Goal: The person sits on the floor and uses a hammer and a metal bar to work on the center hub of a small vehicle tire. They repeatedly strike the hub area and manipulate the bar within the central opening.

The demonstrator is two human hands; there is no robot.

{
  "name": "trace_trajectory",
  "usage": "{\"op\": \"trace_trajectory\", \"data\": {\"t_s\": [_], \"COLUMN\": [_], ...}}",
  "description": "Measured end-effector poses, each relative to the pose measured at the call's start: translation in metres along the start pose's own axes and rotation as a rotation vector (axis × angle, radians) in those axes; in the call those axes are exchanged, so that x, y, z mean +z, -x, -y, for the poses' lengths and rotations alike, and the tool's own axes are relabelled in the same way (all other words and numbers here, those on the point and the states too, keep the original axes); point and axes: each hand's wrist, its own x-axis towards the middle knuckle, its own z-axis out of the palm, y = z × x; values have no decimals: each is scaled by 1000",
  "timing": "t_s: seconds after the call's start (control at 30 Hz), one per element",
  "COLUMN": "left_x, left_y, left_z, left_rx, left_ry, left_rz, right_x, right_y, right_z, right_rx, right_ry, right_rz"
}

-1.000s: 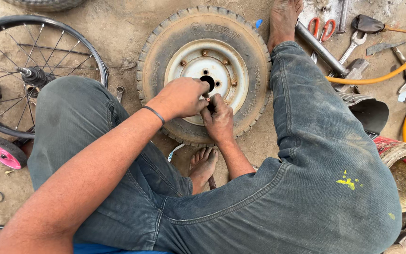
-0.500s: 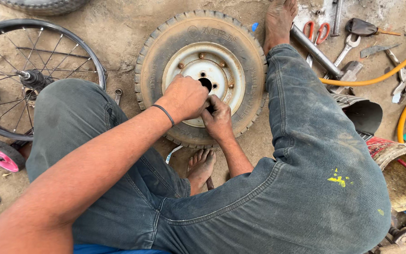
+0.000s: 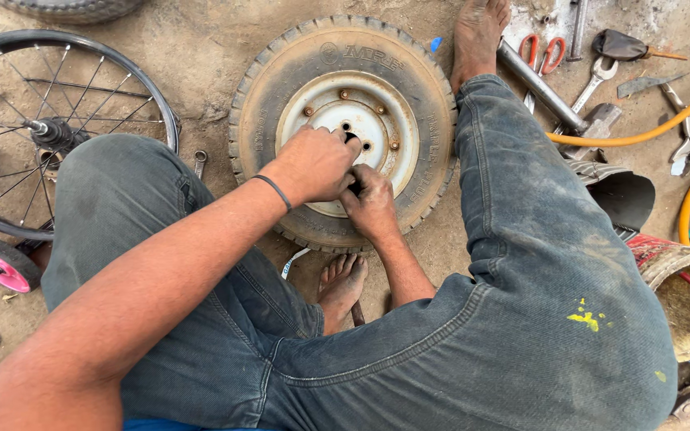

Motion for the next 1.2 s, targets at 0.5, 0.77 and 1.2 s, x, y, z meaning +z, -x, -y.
{"op": "trace_trajectory", "data": {"t_s": [0.5, 0.77, 1.2], "left_x": [-5, -3, -5], "left_y": [5, 5, 9], "left_z": [-1, -10, -11], "left_rx": [-129, -111, -101], "left_ry": [14, -50, -95], "left_rz": [192, 177, 28], "right_x": [2, 5, 5], "right_y": [6, 8, 7], "right_z": [0, -4, 3], "right_rx": [-112, -40, -22], "right_ry": [16, 31, 114], "right_rz": [-5, 18, 16]}}
